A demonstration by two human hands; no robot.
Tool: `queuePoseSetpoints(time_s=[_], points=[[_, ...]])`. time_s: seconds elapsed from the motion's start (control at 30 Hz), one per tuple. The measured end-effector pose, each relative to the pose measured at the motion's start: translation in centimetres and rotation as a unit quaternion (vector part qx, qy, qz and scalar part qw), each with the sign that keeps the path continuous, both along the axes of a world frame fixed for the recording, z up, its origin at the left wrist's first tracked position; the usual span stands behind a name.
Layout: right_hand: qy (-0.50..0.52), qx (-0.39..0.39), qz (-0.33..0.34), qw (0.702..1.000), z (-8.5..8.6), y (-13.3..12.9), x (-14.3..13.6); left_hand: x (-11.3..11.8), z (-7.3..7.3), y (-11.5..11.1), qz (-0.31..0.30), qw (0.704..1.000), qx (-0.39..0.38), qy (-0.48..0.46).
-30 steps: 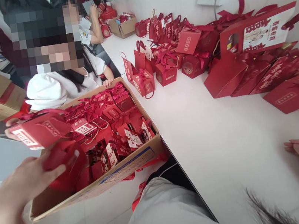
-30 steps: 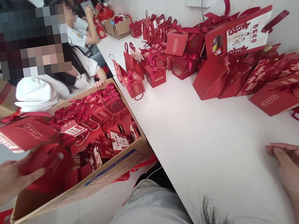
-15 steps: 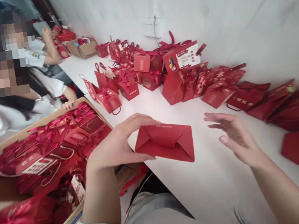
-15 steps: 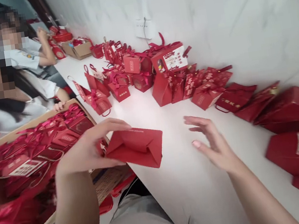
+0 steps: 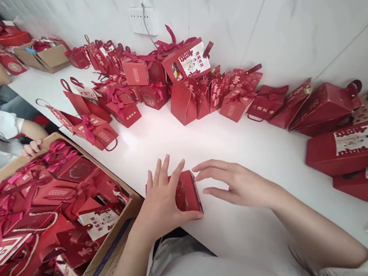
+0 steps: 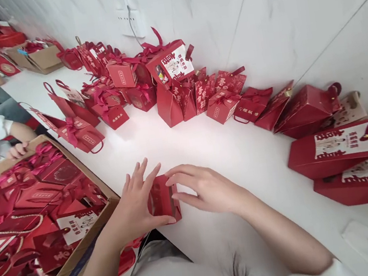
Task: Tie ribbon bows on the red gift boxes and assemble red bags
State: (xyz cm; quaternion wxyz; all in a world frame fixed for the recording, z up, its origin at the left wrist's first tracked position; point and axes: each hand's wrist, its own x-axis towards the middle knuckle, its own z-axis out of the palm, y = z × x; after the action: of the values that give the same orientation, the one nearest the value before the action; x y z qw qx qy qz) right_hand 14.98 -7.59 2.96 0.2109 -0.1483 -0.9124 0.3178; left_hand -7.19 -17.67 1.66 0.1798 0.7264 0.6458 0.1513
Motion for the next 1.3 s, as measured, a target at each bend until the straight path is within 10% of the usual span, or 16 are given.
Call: queuePoseSetpoints(time_s=[0.23, 0.57, 1.3], points=[[-0.05, 0.043, -0.048, 0.997, -1.0, 1.2, 0.2, -0.3, -1.8, -0.2, -0.094, 0.995, -0.038, -0.026], [0.014, 0.127, 0.018, 0.992, 2.5, 0.5, 0.4, -1.1, -1.1, 1.8, -0.138, 0.909, 0.092, -0.383], [-0.044, 0.187, 0.008, 0.981, 3.2, -0.1, 0.0, -0.8, -1.6, 2.1, -0.141, 0.883, 0.114, -0.432]])
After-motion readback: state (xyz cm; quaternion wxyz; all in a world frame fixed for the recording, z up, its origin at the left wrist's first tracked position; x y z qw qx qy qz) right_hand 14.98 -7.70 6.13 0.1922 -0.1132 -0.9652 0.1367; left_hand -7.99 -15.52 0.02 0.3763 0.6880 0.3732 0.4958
